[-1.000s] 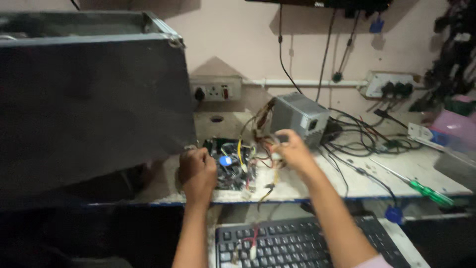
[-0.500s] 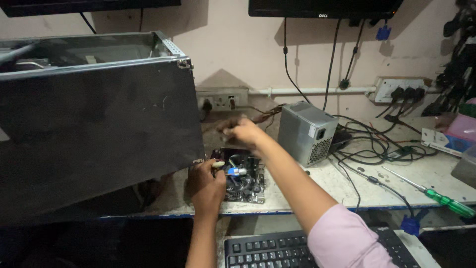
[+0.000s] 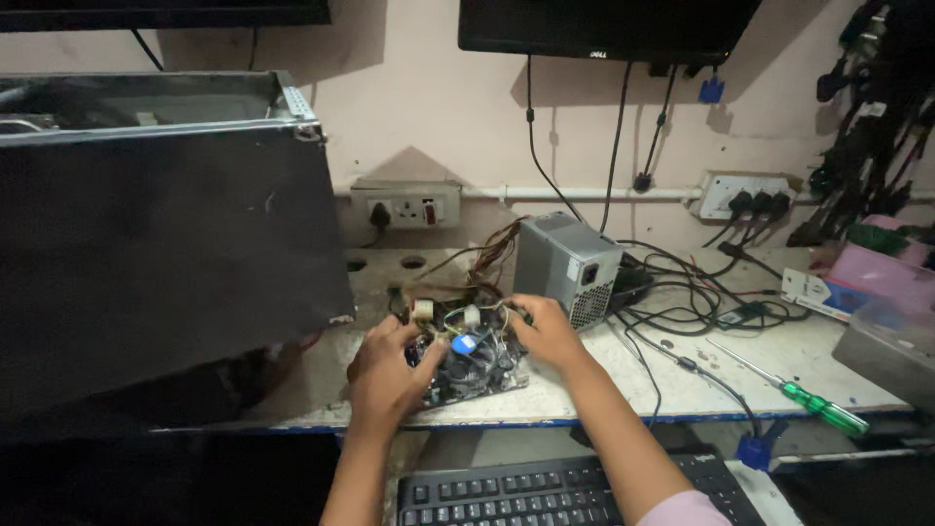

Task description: The person installs a CPU fan onto a motherboard, inserts a RAM stick into a memory slot, and connects power cables from a power supply unit to the motherboard. The person uses a screwdriver to adjust components and wires during the assembly process.

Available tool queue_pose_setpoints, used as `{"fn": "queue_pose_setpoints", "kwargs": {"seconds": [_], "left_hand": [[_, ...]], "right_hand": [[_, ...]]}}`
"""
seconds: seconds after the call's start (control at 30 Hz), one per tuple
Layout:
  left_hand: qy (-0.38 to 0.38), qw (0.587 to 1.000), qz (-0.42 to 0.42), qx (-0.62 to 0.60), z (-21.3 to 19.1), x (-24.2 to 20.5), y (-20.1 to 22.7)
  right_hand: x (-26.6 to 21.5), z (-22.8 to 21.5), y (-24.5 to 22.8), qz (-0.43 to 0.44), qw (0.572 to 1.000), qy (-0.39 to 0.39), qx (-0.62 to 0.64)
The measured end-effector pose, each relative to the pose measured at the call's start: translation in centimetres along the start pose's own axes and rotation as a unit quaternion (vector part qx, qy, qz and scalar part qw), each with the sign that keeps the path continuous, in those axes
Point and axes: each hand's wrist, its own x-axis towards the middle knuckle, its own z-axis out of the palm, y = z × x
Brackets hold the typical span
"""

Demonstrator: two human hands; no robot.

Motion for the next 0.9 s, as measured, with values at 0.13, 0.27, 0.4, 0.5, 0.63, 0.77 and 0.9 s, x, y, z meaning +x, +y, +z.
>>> {"fn": "queue_pose_setpoints", "kwargs": {"seconds": [0.13, 0.27, 0.4, 0.5, 0.63, 0.77, 0.9], "left_hand": [[-0.038, 0.996, -0.076, 0.023, 1.5, 1.2, -0.1], [-0.076, 0.963, -0.118, -0.228, 5.0, 4.5, -4.4], [-0.032, 0.892, -0.075, -0.444, 5.4, 10.4, -11.1], [0.103, 0.906, -0.015, -0.410, 3.9, 13.5, -14.6], [0.183, 0.943, -0.047, -0.276, 7.2, 14.6, -17.1], [0.133, 0.956, -0.197, -0.172, 11.9, 12.3, -18.5], [0.315, 0.940, 0.118, -0.052, 12.0, 11.1, -16.9]], "right_hand": [[-0.3, -0.9, -0.8, -0.056, 0.998, 0.011, 0.019], [-0.7, -1.3, -2.7, -0.115, 0.991, 0.058, -0.031], [-1.0, -2.0, -4.2, 0.015, 0.997, 0.050, -0.053], [-0.9, -2.0, -4.3, -0.047, 0.992, 0.084, -0.083], [-0.8, -1.9, -4.3, -0.046, 0.989, 0.094, -0.103], [-1.1, -1.3, -4.2, -0.072, 0.977, 0.126, -0.157], [-0.7, -1.1, -4.4, -0.091, 0.948, 0.131, -0.277]]}}
